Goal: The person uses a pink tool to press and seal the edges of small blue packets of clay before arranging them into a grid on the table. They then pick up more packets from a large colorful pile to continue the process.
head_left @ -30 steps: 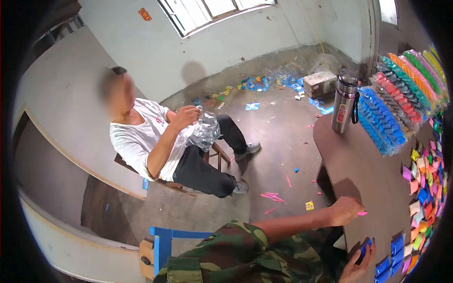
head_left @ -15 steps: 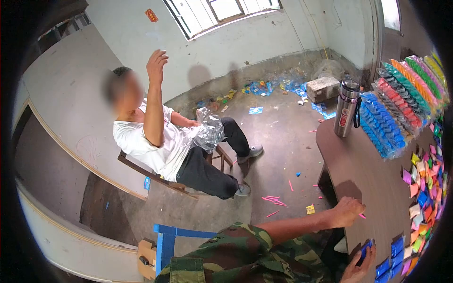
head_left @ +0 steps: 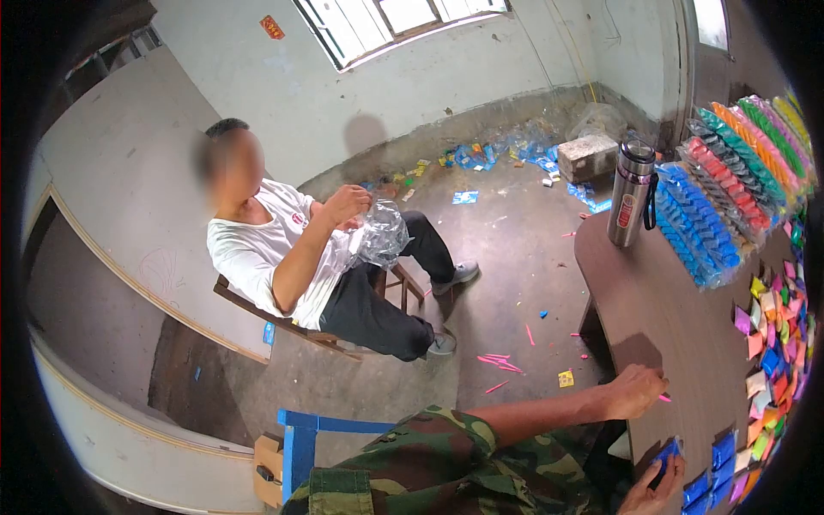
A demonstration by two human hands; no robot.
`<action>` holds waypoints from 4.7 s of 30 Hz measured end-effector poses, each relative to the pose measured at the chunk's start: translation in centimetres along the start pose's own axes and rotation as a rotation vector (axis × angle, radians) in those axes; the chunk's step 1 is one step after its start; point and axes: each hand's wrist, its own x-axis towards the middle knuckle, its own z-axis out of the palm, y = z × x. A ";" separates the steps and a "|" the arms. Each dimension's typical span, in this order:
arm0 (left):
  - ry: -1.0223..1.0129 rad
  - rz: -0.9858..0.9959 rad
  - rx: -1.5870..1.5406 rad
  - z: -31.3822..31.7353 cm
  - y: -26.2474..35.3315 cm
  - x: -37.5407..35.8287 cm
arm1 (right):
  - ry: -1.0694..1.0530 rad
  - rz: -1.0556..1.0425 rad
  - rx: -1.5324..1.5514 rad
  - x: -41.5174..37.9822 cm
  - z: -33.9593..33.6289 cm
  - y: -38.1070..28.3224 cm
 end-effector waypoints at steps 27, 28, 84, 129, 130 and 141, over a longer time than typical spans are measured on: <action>-0.049 0.113 -0.105 0.6 2.9 -1.0 | -0.010 0.094 0.029 -0.2 -0.2 -0.3; -0.052 0.128 -0.124 1.1 3.4 -1.3 | -0.007 0.099 0.035 -0.2 -0.2 -0.5; -0.469 0.389 0.013 2.1 9.4 7.0 | 0.089 0.310 -0.092 -1.8 0.9 1.1; -0.195 0.136 0.096 0.8 5.8 4.8 | 0.122 0.295 -0.094 -1.9 1.0 1.1; -0.142 0.147 0.053 0.8 5.2 5.3 | 0.118 0.299 -0.087 -1.7 0.8 1.0; -0.018 0.068 -0.166 1.1 4.0 3.5 | -0.336 0.185 -0.301 -3.1 -1.2 -0.6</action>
